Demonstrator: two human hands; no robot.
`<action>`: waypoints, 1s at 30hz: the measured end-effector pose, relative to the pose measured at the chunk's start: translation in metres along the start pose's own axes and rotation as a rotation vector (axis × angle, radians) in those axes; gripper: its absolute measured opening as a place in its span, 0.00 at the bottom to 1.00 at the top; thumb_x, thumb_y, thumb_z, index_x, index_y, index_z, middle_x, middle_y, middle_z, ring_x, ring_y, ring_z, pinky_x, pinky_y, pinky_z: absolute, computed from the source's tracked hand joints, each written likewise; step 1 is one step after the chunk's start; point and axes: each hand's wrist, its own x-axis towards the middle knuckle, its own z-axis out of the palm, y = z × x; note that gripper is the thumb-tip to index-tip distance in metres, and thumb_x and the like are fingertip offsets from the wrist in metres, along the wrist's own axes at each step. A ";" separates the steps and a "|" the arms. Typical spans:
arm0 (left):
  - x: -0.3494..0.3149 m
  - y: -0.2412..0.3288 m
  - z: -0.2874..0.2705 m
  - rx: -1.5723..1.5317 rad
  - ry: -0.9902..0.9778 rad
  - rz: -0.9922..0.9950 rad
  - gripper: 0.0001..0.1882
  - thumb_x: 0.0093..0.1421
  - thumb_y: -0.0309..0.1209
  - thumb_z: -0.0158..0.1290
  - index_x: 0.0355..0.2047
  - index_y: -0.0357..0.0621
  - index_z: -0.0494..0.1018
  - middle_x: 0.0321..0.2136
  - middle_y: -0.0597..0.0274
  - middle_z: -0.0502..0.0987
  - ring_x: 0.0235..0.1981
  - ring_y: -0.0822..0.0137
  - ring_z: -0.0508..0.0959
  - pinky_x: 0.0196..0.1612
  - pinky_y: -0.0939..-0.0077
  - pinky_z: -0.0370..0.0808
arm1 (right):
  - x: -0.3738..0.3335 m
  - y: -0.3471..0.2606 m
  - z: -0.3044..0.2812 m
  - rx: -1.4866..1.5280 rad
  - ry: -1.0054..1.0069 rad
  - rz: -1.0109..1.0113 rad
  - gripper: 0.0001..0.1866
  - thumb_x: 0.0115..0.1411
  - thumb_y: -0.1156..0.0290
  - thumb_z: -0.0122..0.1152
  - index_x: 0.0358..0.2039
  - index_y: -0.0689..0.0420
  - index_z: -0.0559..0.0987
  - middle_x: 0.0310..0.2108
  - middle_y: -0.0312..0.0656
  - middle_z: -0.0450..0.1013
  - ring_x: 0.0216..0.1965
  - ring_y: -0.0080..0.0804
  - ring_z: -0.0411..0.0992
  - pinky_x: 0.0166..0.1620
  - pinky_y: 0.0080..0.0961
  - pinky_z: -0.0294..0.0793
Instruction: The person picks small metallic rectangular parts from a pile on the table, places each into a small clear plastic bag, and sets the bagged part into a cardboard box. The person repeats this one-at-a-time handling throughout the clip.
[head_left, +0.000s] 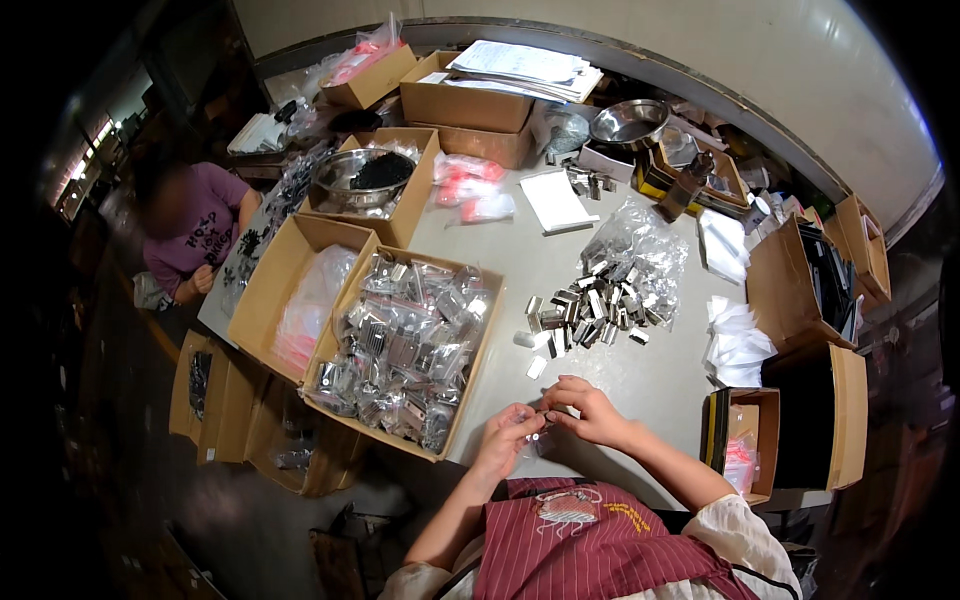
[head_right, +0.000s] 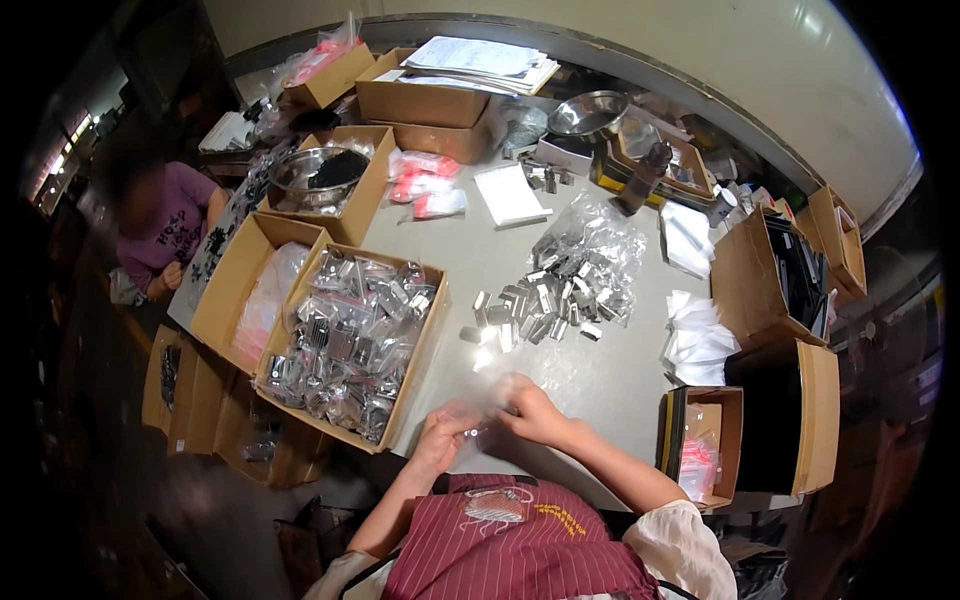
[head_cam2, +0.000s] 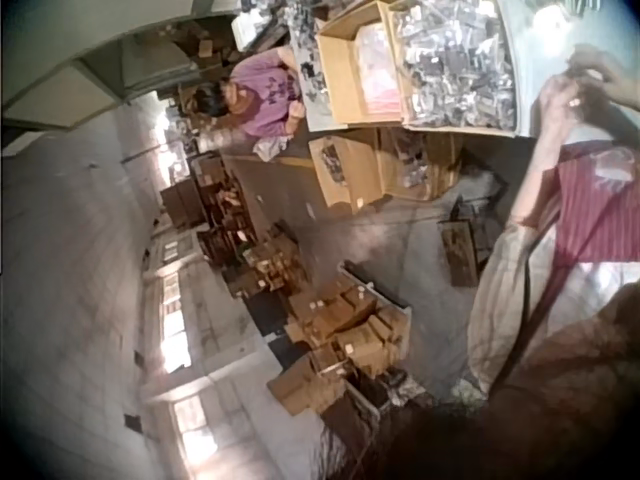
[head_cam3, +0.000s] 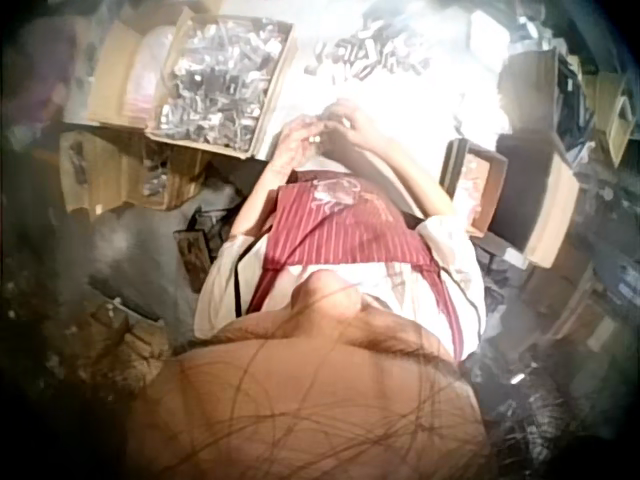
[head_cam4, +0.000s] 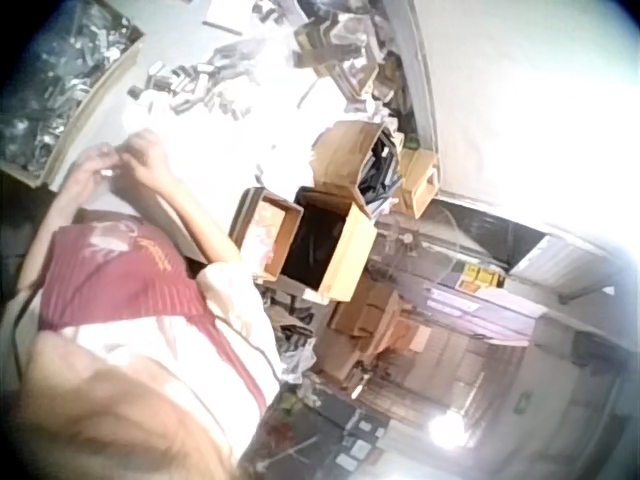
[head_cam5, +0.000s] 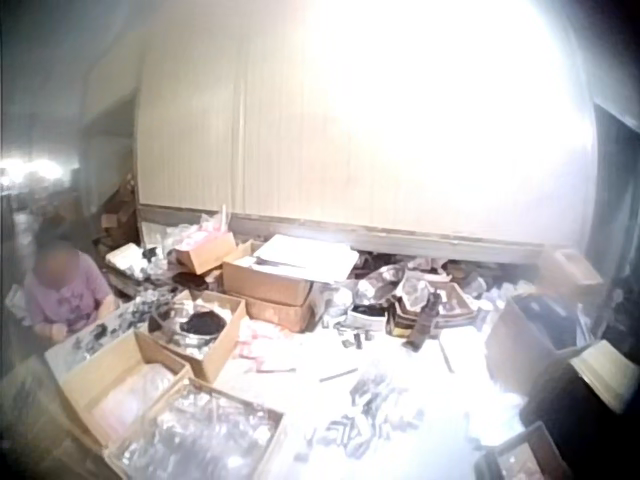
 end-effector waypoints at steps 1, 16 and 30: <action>-0.002 0.002 -0.002 0.053 -0.009 -0.016 0.08 0.60 0.27 0.62 0.37 0.43 0.75 0.33 0.69 0.78 0.34 0.79 0.76 0.35 0.86 0.69 | 0.001 0.003 0.003 -0.030 0.025 0.015 0.09 0.56 0.75 0.64 0.39 0.57 0.80 0.39 0.43 0.76 0.44 0.45 0.74 0.54 0.40 0.69; 0.001 0.022 0.012 1.001 0.287 0.829 0.11 0.53 0.24 0.66 0.31 0.41 0.74 0.47 0.53 0.76 0.45 0.55 0.79 0.44 0.68 0.77 | 0.029 0.027 -0.002 0.829 0.069 0.640 0.07 0.61 0.70 0.60 0.37 0.59 0.81 0.31 0.31 0.76 0.33 0.17 0.70 0.38 0.20 0.69; 0.012 0.025 0.032 1.339 -0.064 1.136 0.15 0.52 0.21 0.63 0.39 0.40 0.73 0.47 0.55 0.76 0.46 0.52 0.78 0.46 0.64 0.77 | 0.006 -0.014 -0.024 0.558 -0.078 0.589 0.08 0.65 0.70 0.59 0.33 0.62 0.78 0.28 0.34 0.75 0.31 0.20 0.71 0.39 0.22 0.72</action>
